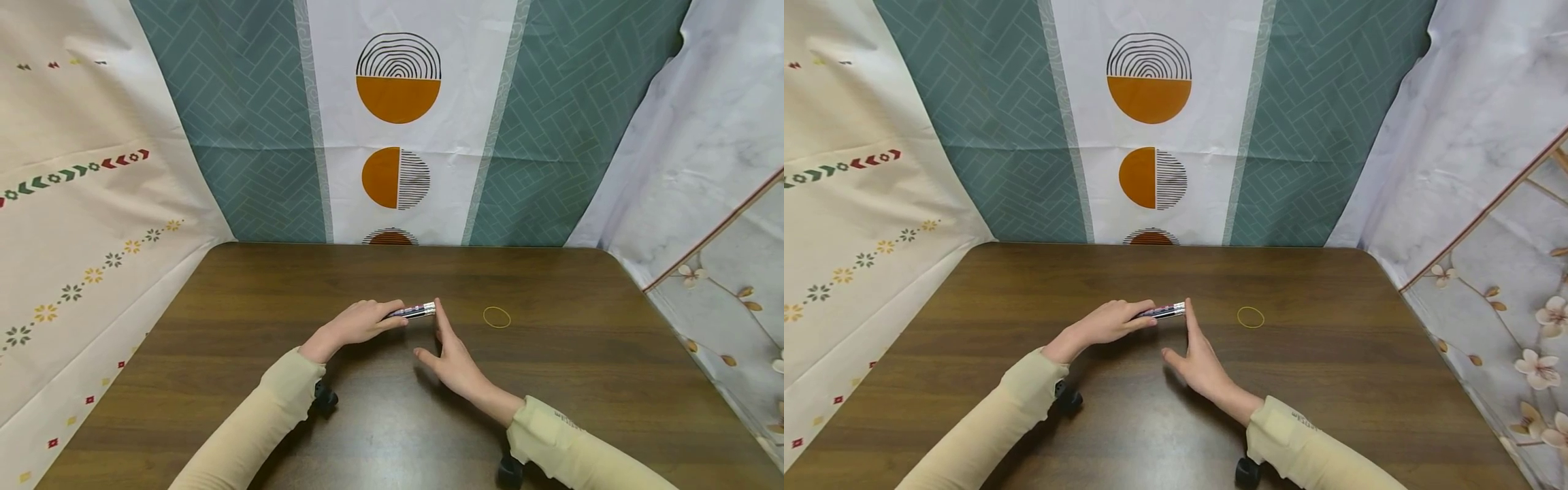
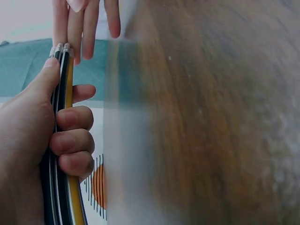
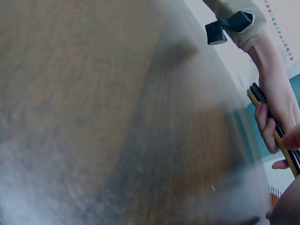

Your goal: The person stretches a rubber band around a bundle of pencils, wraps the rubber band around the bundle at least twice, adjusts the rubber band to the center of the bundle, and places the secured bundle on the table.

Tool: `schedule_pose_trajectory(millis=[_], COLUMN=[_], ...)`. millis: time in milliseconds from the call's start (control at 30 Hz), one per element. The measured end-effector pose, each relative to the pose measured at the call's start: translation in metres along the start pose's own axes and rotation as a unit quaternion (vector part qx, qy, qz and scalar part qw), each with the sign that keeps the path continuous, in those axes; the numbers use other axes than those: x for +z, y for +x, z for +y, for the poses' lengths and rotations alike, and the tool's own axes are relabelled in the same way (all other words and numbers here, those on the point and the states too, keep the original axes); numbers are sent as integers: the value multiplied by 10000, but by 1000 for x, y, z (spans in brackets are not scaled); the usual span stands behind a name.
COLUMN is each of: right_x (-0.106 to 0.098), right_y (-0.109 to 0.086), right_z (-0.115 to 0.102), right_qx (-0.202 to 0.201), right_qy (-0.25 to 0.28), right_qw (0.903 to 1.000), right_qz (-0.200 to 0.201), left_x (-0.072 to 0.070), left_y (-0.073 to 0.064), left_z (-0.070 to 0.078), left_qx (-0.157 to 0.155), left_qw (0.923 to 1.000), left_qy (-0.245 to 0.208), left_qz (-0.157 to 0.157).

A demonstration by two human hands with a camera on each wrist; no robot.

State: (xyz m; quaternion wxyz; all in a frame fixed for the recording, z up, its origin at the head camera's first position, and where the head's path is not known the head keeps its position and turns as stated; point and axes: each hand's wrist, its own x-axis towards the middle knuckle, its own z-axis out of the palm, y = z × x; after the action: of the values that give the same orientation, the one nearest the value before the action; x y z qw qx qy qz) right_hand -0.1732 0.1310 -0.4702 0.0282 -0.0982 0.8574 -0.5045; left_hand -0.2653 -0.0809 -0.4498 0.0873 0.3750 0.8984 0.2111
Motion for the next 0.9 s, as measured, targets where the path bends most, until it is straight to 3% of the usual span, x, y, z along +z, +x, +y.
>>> schedule_pose_trajectory(millis=[200, 500, 900], right_x=[-2, -3, -1], right_y=[-2, -3, -5], right_z=[-1, -2, -2], right_qx=[-188, -15, -181], right_qy=[127, 186, 1], right_qw=[9996, 9998, 9995], right_qz=[150, 101, 270], left_x=[1, 1, 4], left_y=[3, 5, 6], left_z=[3, 4, 7], left_qx=[19, 119, 40], left_qw=[10000, 9973, 9970], left_qy=[69, -665, -766], left_qz=[-17, -273, -115])
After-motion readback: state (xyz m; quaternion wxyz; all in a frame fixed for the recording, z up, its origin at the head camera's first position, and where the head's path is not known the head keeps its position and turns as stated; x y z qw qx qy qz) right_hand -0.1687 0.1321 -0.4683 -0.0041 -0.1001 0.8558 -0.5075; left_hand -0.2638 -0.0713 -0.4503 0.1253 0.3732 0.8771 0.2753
